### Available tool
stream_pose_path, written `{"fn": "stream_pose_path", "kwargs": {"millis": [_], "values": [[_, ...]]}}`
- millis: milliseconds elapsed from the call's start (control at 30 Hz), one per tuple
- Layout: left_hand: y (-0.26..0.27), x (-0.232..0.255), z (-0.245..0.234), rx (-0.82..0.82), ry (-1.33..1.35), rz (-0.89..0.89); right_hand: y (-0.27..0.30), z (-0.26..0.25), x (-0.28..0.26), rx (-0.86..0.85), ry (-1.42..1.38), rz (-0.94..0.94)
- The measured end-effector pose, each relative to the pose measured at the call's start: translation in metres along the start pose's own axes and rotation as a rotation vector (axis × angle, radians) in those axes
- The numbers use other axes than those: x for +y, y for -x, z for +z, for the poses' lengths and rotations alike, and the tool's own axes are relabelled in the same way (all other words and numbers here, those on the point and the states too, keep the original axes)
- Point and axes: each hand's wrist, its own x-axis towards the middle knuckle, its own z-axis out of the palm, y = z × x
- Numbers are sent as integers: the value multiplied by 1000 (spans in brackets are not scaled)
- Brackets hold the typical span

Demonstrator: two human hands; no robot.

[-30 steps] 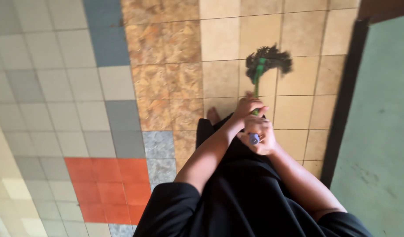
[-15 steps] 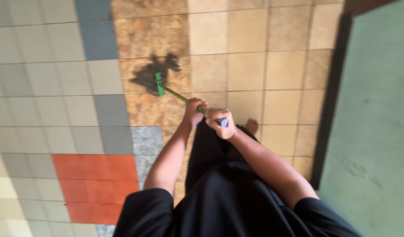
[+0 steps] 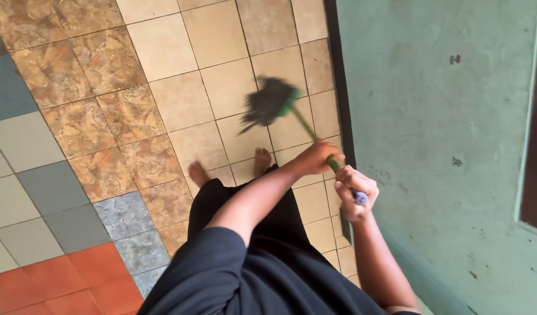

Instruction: The recorder is sweeping a tiled floor using a broom.

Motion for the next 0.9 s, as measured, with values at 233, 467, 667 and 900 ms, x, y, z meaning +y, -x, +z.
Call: {"fn": "stream_pose_path", "kwargs": {"millis": [233, 467, 667, 900], "values": [[-1, -1, -20, -37, -49, -27, 3, 41, 21, 94, 136, -146], [101, 29, -155, 283, -79, -124, -22, 166, -1, -184, -67, -134], [255, 57, -297, 507, -209, -282, -23, 340, -26, -453, -280, -170], [475, 40, -427, 839, -147, -411, 17, 559, -20, -801, -415, -261]]}}
